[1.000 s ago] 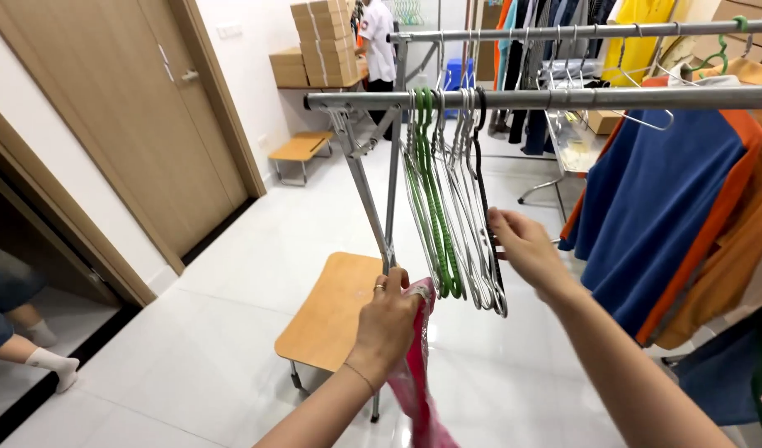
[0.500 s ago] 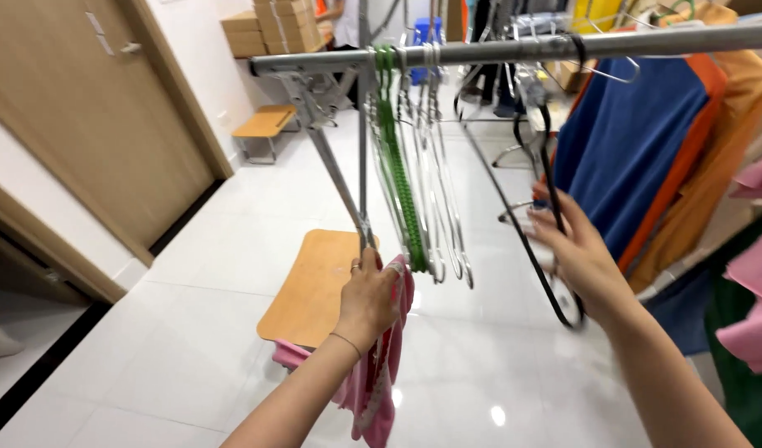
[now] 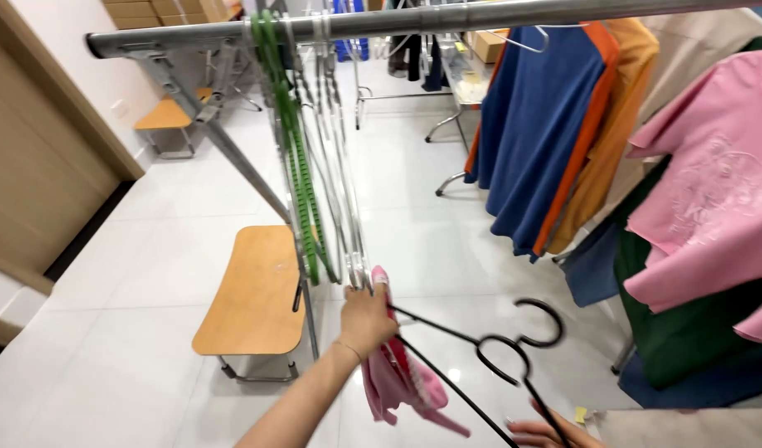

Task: Picking up folded clothes, placing them on hangers, and hanging them on a garment rack.

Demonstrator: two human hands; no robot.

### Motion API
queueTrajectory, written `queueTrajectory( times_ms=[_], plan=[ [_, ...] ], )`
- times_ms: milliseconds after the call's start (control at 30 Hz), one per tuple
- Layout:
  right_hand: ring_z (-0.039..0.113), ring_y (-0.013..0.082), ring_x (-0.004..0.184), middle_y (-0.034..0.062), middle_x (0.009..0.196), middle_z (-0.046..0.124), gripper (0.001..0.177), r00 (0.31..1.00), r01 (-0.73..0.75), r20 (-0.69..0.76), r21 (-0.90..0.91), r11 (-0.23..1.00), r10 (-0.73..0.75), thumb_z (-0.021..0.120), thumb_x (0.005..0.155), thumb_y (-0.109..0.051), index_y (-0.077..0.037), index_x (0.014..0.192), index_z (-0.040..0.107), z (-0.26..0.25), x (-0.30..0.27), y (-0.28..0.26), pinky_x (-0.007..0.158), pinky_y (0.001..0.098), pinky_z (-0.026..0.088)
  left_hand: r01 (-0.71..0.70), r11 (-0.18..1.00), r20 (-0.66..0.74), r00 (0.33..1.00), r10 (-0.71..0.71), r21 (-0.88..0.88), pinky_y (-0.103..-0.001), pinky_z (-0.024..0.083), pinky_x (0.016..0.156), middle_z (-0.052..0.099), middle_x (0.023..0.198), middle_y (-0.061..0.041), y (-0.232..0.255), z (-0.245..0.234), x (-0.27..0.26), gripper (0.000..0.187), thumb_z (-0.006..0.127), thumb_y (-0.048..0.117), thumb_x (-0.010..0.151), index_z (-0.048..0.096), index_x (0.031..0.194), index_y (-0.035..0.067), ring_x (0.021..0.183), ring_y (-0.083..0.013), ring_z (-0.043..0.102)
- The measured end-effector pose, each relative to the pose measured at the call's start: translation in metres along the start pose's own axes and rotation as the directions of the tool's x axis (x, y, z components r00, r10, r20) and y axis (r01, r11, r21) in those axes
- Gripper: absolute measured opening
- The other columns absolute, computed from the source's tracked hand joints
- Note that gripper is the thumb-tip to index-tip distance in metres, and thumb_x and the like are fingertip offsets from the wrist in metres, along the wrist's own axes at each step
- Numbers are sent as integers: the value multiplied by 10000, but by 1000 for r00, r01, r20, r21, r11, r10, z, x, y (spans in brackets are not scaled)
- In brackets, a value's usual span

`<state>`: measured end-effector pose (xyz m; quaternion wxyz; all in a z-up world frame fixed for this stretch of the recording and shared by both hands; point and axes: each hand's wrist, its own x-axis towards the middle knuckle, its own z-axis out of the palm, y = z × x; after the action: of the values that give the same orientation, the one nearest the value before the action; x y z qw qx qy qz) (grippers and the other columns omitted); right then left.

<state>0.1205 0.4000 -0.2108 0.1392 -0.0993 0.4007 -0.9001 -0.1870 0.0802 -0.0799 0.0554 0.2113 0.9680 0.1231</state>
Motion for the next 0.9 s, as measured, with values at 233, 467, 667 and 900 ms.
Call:
queueTrajectory(
  times_ms=[233,467,667,900],
  plan=[
    [641,426,1391,297,1456,711,616,575,-172,-812,-2,985,98,478,1020,-18,-151,1619,539,189,101,-58,1124,600,446,-245,945,-253,949,187,-219,-449,641,653,411,1237,-201,106,-54,-76,802,659,-207,672,393,1417,-77,1004,-406,559],
    [493,573,1427,543,1428,574,559,947,314,-27,-152,937,-321,583,1048,22,-59,1592,486,119,30,-111,1086,658,435,-554,832,-417,765,491,-38,-638,491,974,517,1364,-252,75,-106,-89,649,626,-23,833,566,1463,123,1214,-467,521],
    [605,538,1433,439,1466,765,636,930,-153,-354,-146,977,93,700,956,-137,-206,1578,589,114,-1,-143,1085,681,419,-630,644,-539,392,746,433,-311,435,586,522,726,46,42,-83,-43,303,605,315,1107,561,831,195,636,-160,548],
    [548,489,1100,367,1227,590,466,958,73,-267,-130,989,-106,613,959,-277,-28,1343,700,58,24,-41,808,588,464,-763,646,-584,519,625,13,-357,402,460,615,790,-9,81,-115,-83,342,444,358,1128,567,909,126,610,-215,572]
  ],
)
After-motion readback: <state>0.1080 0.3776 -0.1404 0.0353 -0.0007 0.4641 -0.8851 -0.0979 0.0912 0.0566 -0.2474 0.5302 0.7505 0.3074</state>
